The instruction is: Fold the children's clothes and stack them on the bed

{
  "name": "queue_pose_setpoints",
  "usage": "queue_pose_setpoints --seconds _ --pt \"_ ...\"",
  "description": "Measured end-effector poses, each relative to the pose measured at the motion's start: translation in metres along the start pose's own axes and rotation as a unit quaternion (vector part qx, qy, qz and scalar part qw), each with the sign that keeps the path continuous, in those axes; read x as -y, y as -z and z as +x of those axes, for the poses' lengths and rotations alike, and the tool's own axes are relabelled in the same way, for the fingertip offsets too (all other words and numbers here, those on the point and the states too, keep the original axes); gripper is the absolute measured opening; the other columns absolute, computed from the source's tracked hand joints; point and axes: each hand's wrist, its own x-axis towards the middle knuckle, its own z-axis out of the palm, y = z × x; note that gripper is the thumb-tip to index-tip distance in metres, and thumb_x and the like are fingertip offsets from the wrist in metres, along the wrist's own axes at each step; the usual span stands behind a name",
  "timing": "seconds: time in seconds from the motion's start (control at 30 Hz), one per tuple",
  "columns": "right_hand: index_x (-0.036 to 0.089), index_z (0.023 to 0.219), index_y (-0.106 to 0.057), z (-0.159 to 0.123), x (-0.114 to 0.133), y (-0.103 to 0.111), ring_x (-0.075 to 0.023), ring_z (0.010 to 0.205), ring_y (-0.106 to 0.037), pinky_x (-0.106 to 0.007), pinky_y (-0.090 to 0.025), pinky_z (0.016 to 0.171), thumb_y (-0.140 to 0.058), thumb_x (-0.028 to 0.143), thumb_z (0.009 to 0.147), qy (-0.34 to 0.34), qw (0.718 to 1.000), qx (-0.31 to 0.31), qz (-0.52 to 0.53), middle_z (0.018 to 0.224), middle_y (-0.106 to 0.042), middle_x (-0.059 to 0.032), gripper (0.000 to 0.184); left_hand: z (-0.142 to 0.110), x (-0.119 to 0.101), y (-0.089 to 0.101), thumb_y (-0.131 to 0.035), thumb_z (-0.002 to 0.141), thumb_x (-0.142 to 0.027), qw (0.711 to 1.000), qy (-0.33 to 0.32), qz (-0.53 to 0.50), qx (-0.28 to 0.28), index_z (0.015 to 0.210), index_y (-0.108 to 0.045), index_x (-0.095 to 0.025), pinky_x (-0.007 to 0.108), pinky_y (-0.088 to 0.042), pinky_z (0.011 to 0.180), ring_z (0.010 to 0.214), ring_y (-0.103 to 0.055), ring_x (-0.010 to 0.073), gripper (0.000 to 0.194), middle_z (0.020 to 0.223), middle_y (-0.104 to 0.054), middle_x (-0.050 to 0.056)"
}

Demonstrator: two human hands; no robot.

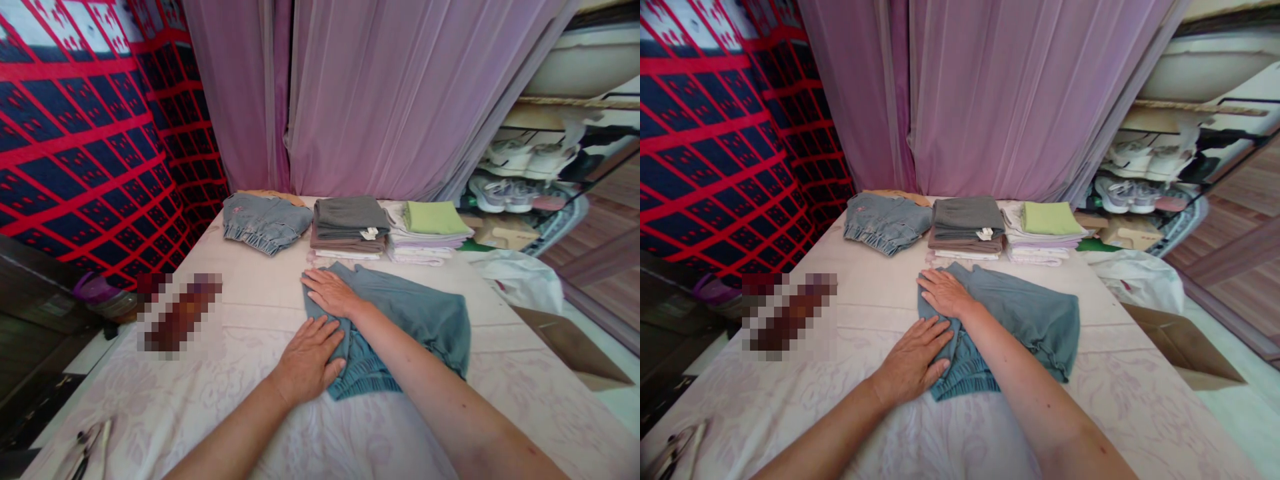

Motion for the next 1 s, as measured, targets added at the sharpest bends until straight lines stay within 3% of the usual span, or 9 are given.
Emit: queue_pose_setpoints --seconds 0.13,0.23,0.43,0.5,0.6,0.7,0.8,0.9,1.0 --pt "0.017 0.137 -0.047 0.001 0.002 0.003 -0.0237 0.136 -0.033 -0.045 -0.026 0.111 -0.035 0.031 0.096 -0.013 1.0 0.024 -0.004 0.147 -0.038 -0.0135 0.045 -0.002 0.0 -0.002 -0.045 0.092 -0.042 1.0 0.006 0.013 0.027 0.137 -0.045 -0.023 0.05 -0.025 0.113 0.137 -0.032 0.0266 0.049 0.145 -0.044 0.006" --pt "0.017 0.136 -0.048 -0.002 0.002 0.008 -0.0201 0.136 -0.034 -0.041 -0.028 0.111 -0.032 0.032 0.097 -0.024 1.0 0.004 0.006 0.146 -0.04 -0.0124 0.044 -0.002 -0.001 0.0 -0.045 0.092 -0.042 0.999 0.0 0.023 0.022 0.137 -0.045 -0.026 0.051 -0.026 0.112 0.136 -0.033 0.0275 0.048 0.146 -0.042 0.008" --pt "0.019 0.138 -0.044 -0.01 0.004 0.007 -0.0243 0.138 -0.029 -0.049 -0.023 0.112 -0.036 0.035 0.096 -0.073 0.997 0.028 -0.007 0.149 -0.035 -0.0111 0.046 0.0 -0.001 0.003 -0.044 0.092 -0.043 0.999 0.007 0.028 0.037 0.136 -0.048 -0.029 0.052 -0.025 0.111 0.137 -0.032 0.0281 0.046 0.147 -0.04 0.008" --pt "0.017 0.135 -0.049 -0.012 0.005 0.011 -0.0225 0.135 -0.034 -0.044 -0.027 0.111 -0.035 0.034 0.096 -0.082 0.997 -0.002 0.01 0.146 -0.04 -0.0116 0.044 -0.001 -0.001 0.004 -0.041 0.093 -0.044 0.999 0.009 0.027 0.038 0.135 -0.048 -0.029 0.052 -0.024 0.112 0.138 -0.029 0.0282 0.045 0.148 -0.038 0.008" --pt "0.016 0.128 -0.056 -0.026 0.002 0.024 -0.0189 0.128 -0.044 -0.036 -0.032 0.108 -0.035 0.03 0.095 -0.125 0.984 -0.117 0.042 0.138 -0.051 -0.0104 0.041 -0.001 0.0 0.005 -0.036 0.095 -0.047 0.999 0.001 0.024 0.04 0.136 -0.047 -0.028 0.053 -0.023 0.112 0.14 -0.026 0.0278 0.047 0.149 -0.036 0.008" --pt "0.02 0.119 -0.062 -0.06 -0.013 0.044 -0.0187 0.119 -0.053 -0.035 -0.037 0.105 -0.04 0.029 0.091 -0.207 0.955 -0.207 0.053 0.125 -0.062 -0.0071 0.036 -0.002 0.001 0.007 -0.035 0.095 -0.047 0.999 -0.009 0.02 0.033 0.136 -0.047 -0.026 0.052 -0.023 0.113 0.14 -0.027 0.0264 0.047 0.148 -0.038 0.008" --pt "0.022 0.112 -0.066 -0.108 -0.039 0.064 -0.0205 0.109 -0.059 -0.035 -0.043 0.097 -0.042 0.028 0.088 -0.362 0.899 -0.247 0.017 0.114 -0.067 -0.0057 0.034 -0.002 0.003 0.009 -0.037 0.095 -0.045 1.0 -0.011 0.017 0.009 0.134 -0.049 -0.022 0.052 -0.024 0.113 0.138 -0.031 0.0257 0.047 0.145 -0.043 0.009" --pt "0.02 0.115 -0.064 -0.157 -0.067 0.077 -0.0222 0.099 -0.063 -0.035 -0.047 0.089 -0.043 0.029 0.086 -0.52 0.818 -0.245 -0.027 0.112 -0.067 -0.0079 0.037 -0.002 0.004 0.012 -0.04 0.094 -0.042 0.999 -0.016 0.021 -0.024 0.13 -0.053 -0.02 0.053 -0.026 0.112 0.135 -0.036 0.0266 0.044 0.14 -0.049 0.01" --pt "0.019 0.121 -0.06 -0.192 -0.088 0.081 -0.0257 0.102 -0.062 -0.038 -0.048 0.086 -0.045 0.033 0.085 -0.608 0.762 -0.217 -0.058 0.115 -0.065 -0.0117 0.042 0.002 -0.003 0.016 -0.042 0.093 -0.039 0.998 -0.018 0.022 -0.057 0.124 -0.058 -0.021 0.053 -0.029 0.11 0.13 -0.042 0.0274 0.039 0.134 -0.055 0.009"
